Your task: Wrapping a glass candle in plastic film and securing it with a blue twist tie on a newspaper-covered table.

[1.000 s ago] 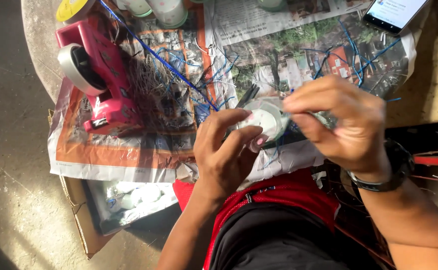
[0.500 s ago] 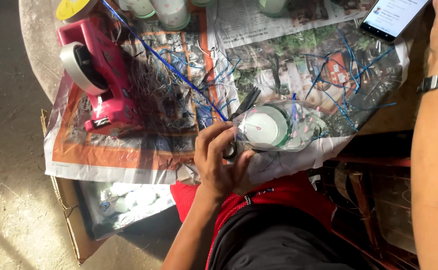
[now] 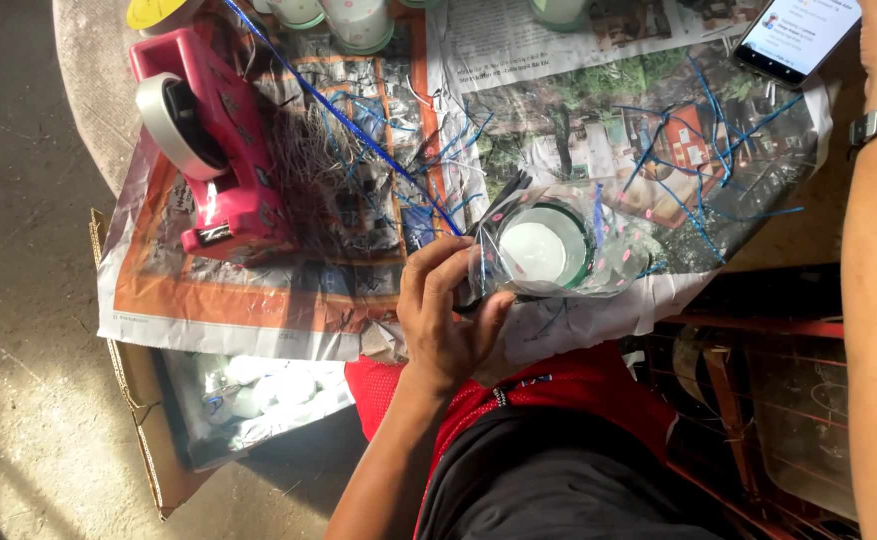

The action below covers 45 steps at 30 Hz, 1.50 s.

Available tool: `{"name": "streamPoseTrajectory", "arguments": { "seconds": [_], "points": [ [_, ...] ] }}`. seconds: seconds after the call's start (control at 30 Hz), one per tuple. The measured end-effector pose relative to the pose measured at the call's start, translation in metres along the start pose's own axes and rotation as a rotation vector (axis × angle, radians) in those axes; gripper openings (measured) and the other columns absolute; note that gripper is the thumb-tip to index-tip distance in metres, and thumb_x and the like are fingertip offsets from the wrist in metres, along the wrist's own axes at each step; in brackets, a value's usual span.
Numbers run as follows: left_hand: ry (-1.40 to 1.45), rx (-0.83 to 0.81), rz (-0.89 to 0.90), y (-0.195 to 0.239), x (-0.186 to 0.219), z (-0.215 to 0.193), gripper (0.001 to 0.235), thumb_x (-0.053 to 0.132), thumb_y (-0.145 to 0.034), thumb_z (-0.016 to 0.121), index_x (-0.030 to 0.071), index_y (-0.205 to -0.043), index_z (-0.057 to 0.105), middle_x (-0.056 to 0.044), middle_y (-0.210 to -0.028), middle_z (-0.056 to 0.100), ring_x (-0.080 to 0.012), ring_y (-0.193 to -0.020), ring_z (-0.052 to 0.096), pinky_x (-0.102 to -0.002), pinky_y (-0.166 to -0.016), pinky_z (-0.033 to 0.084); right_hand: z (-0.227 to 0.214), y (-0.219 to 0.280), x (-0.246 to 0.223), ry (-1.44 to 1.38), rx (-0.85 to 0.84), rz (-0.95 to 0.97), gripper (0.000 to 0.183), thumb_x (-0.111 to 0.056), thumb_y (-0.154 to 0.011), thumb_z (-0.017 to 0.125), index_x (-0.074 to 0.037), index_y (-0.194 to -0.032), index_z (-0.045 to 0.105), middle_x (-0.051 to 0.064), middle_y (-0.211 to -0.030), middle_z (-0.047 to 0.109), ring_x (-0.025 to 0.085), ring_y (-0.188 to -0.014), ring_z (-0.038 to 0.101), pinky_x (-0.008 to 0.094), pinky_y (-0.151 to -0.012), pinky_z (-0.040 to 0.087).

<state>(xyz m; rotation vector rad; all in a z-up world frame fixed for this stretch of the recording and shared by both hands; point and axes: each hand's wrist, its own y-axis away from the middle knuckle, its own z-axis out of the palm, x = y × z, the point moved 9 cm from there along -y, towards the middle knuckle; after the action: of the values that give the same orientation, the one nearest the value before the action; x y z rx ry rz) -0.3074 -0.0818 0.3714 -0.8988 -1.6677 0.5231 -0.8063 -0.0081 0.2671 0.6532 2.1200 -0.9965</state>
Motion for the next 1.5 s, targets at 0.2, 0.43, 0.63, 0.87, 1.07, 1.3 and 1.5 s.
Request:
{"name": "streamPoseTrajectory", "arguments": {
  "seconds": [0.2,0.43,0.63,0.87,1.07,1.3,1.5],
  "points": [
    [0.04,0.028,-0.016,0.0,0.0,-0.005,0.038,0.034,-0.081,0.057,0.001,-0.098,0.053,-0.014,-0.092,0.056,-0.0307,-0.085,0.059,-0.036,-0.07,0.048,0.001,0.008,-0.023,0.009,-0.002,-0.152,0.03,-0.025,-0.107,0.046,0.001,-0.12,0.044,0.019,-0.115,0.05,0.03,-0.106,0.048,0.039,-0.087,0.039],
    [0.001,-0.045,-0.082,0.001,-0.002,-0.001,0.035,0.034,-0.086,0.049,0.002,-0.102,0.048,-0.015,-0.097,0.053,-0.0254,-0.091,0.055,-0.034,-0.081,0.048,0.024,0.091,-0.202,-0.126,-0.072,-0.132,0.025,-0.014,-0.097,0.036,0.005,-0.109,0.047,0.016,-0.109,0.049,0.023,-0.099,0.048,0.036,-0.09,0.04],
    [0.021,0.005,-0.101,-0.013,-0.004,-0.01,0.029,0.027,-0.086,0.049,0.002,-0.102,0.048,-0.015,-0.097,0.053,-0.0256,-0.091,0.054,-0.034,-0.08,0.047,0.088,0.178,-0.276,-0.313,-0.385,-0.123,0.053,-0.041,-0.082,0.041,0.001,-0.114,0.035,0.016,-0.113,0.044,0.024,-0.104,0.045,0.033,-0.087,0.038],
    [-0.11,0.096,0.121,-0.091,0.005,-0.035,0.014,0.022,-0.092,0.041,0.008,-0.09,0.046,-0.006,-0.078,0.05,-0.0161,-0.066,0.048,-0.028,-0.057,0.041,0.104,0.201,-0.28,-0.22,-0.455,-0.205,0.072,-0.042,-0.075,0.052,0.008,-0.123,0.034,0.025,-0.122,0.043,0.034,-0.117,0.041,0.042,-0.1,0.033],
    [-0.201,0.214,0.004,-0.099,0.0,-0.076,0.023,0.027,-0.091,0.044,0.005,-0.093,0.051,-0.005,-0.085,0.055,-0.0138,-0.068,0.055,-0.024,-0.06,0.045,0.105,0.201,-0.294,-0.136,-0.489,-0.257,0.072,-0.043,-0.075,0.052,0.009,-0.121,0.036,0.024,-0.112,0.046,0.037,-0.107,0.046,0.043,-0.093,0.035],
    [-0.343,0.123,-0.106,-0.077,-0.014,-0.105,0.007,0.006,-0.091,0.045,0.004,-0.091,0.052,-0.008,-0.08,0.053,-0.0129,-0.061,0.052,-0.022,-0.054,0.044,0.103,0.211,-0.3,-0.042,-0.403,-0.446,0.069,-0.035,-0.078,0.055,0.015,-0.12,0.035,0.031,-0.114,0.048,0.042,-0.106,0.049,0.044,-0.095,0.037],
    [-0.654,-0.376,0.077,-0.061,-0.035,-0.039,0.008,0.01,-0.082,0.059,0.009,-0.078,0.052,-0.005,-0.077,0.046,-0.0203,-0.065,0.045,-0.032,-0.053,0.038,0.099,0.212,-0.301,-0.073,-0.36,-0.46,0.064,-0.035,-0.081,0.05,0.014,-0.12,0.036,0.028,-0.113,0.048,0.042,-0.106,0.048,0.046,-0.095,0.039]
  ]
}}
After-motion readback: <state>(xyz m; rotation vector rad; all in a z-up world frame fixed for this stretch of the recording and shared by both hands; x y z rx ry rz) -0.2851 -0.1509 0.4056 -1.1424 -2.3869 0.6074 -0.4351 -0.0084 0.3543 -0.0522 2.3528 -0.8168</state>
